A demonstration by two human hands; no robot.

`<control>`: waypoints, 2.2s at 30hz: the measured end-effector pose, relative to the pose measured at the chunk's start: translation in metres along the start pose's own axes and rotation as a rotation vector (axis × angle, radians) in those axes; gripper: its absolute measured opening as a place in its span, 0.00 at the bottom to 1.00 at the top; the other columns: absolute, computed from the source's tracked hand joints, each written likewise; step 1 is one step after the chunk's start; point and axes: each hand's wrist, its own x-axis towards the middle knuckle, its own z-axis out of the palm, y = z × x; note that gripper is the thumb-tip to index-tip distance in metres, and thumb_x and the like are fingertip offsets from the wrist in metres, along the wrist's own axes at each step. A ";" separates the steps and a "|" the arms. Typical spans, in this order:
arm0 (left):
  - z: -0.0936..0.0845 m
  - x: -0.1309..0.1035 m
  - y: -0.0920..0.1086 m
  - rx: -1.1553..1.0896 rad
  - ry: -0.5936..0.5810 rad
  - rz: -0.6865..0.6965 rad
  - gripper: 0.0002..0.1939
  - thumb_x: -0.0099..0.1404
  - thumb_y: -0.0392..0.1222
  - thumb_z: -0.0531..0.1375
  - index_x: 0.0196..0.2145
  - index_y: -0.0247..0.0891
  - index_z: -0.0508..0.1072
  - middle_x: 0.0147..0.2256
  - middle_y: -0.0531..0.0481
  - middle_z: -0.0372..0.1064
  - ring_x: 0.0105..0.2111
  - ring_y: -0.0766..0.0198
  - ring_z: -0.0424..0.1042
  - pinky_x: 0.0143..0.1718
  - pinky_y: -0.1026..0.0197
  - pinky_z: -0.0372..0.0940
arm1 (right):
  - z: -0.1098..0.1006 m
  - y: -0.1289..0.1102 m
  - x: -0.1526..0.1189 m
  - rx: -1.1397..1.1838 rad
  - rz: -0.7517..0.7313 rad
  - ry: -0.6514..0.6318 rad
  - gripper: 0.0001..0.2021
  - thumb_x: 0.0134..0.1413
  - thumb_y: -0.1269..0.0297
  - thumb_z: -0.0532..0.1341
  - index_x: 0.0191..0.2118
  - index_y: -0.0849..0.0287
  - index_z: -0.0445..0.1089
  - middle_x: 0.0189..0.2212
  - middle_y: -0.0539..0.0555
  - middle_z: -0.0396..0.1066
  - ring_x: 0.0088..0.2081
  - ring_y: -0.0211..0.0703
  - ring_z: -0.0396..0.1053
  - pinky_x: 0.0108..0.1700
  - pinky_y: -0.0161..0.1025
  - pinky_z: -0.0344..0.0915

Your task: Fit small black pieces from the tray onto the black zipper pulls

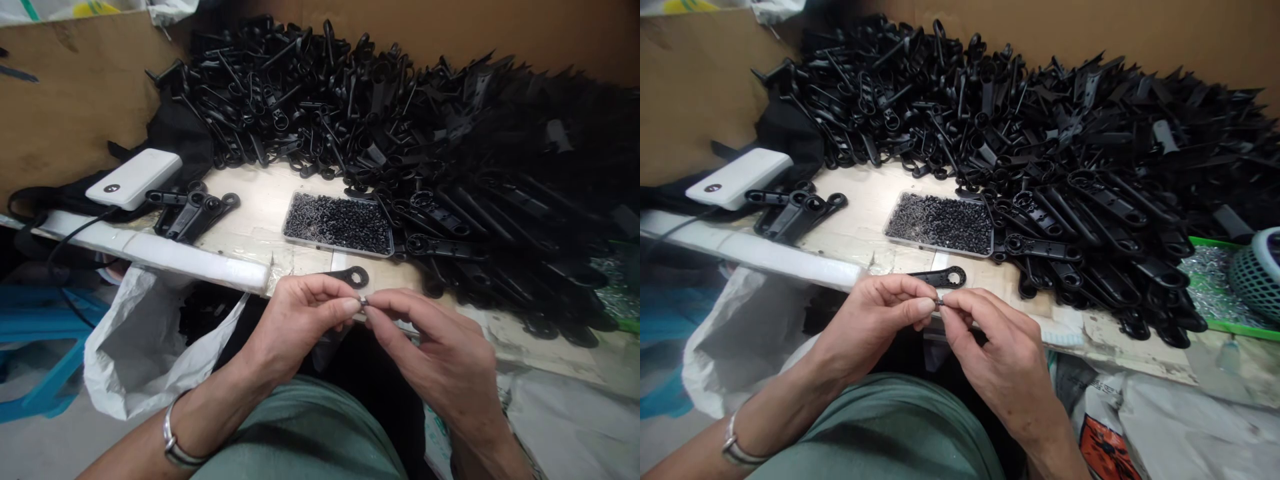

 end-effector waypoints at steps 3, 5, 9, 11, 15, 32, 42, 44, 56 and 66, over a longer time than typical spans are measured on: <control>0.001 0.000 -0.002 0.009 0.015 0.012 0.04 0.53 0.36 0.68 0.28 0.34 0.78 0.24 0.52 0.72 0.24 0.73 0.65 0.29 0.69 0.62 | 0.002 -0.001 0.001 -0.012 0.020 0.022 0.05 0.55 0.74 0.62 0.37 0.57 0.71 0.32 0.49 0.76 0.32 0.36 0.74 0.35 0.31 0.70; 0.001 0.000 -0.004 0.028 0.027 0.020 0.04 0.53 0.36 0.68 0.28 0.34 0.78 0.24 0.52 0.72 0.24 0.72 0.65 0.29 0.68 0.62 | 0.004 -0.002 0.001 -0.025 0.034 0.029 0.05 0.55 0.74 0.62 0.36 0.57 0.71 0.31 0.49 0.76 0.30 0.35 0.74 0.34 0.30 0.70; 0.000 0.000 -0.006 0.064 0.044 0.021 0.04 0.53 0.36 0.68 0.28 0.34 0.78 0.24 0.52 0.72 0.24 0.71 0.65 0.29 0.67 0.62 | 0.006 -0.001 0.003 -0.033 0.049 0.021 0.06 0.52 0.75 0.62 0.32 0.57 0.71 0.28 0.47 0.75 0.27 0.33 0.72 0.30 0.28 0.69; 0.000 0.000 -0.005 0.078 0.045 0.020 0.04 0.53 0.36 0.68 0.28 0.34 0.78 0.24 0.52 0.72 0.24 0.71 0.66 0.29 0.67 0.62 | 0.006 -0.001 0.004 -0.025 0.066 0.018 0.07 0.51 0.76 0.62 0.31 0.57 0.71 0.26 0.46 0.75 0.25 0.32 0.71 0.29 0.27 0.68; -0.002 0.001 -0.005 0.089 0.035 0.016 0.03 0.54 0.36 0.67 0.28 0.34 0.78 0.24 0.52 0.72 0.24 0.72 0.65 0.29 0.68 0.62 | 0.009 -0.002 0.008 -0.001 0.113 0.024 0.07 0.48 0.77 0.62 0.28 0.57 0.71 0.24 0.46 0.75 0.22 0.31 0.70 0.26 0.27 0.68; -0.037 0.000 -0.002 1.489 0.083 0.765 0.11 0.66 0.34 0.56 0.46 0.37 0.70 0.47 0.43 0.73 0.47 0.53 0.69 0.48 0.50 0.57 | 0.010 0.029 0.008 -0.075 0.173 0.024 0.03 0.49 0.72 0.63 0.30 0.59 0.74 0.23 0.48 0.75 0.22 0.35 0.71 0.27 0.32 0.70; -0.038 0.006 -0.007 1.443 0.072 0.727 0.07 0.66 0.33 0.55 0.41 0.39 0.70 0.41 0.47 0.76 0.39 0.58 0.72 0.44 0.55 0.54 | 0.013 0.036 0.023 -0.195 -0.011 -0.115 0.04 0.50 0.74 0.61 0.31 0.60 0.73 0.24 0.49 0.74 0.24 0.35 0.70 0.29 0.32 0.65; -0.038 0.006 -0.007 1.437 0.074 0.737 0.07 0.66 0.33 0.55 0.41 0.38 0.70 0.41 0.47 0.76 0.38 0.58 0.72 0.43 0.55 0.55 | 0.013 0.035 0.026 -0.235 -0.038 -0.148 0.05 0.50 0.75 0.60 0.30 0.60 0.72 0.23 0.49 0.72 0.24 0.35 0.68 0.29 0.32 0.63; -0.040 0.009 -0.014 1.286 0.094 0.800 0.08 0.66 0.30 0.55 0.41 0.38 0.69 0.40 0.48 0.73 0.40 0.61 0.70 0.41 0.59 0.63 | 0.012 0.029 0.036 -0.396 -0.034 -0.389 0.05 0.54 0.72 0.58 0.29 0.58 0.67 0.23 0.46 0.68 0.26 0.36 0.66 0.31 0.35 0.56; -0.033 0.009 -0.016 1.267 -0.040 0.734 0.15 0.66 0.25 0.49 0.46 0.34 0.70 0.46 0.44 0.68 0.45 0.60 0.66 0.47 0.57 0.65 | 0.017 0.018 0.029 -0.345 0.153 -0.346 0.05 0.58 0.68 0.58 0.34 0.58 0.72 0.30 0.49 0.74 0.32 0.40 0.71 0.36 0.37 0.60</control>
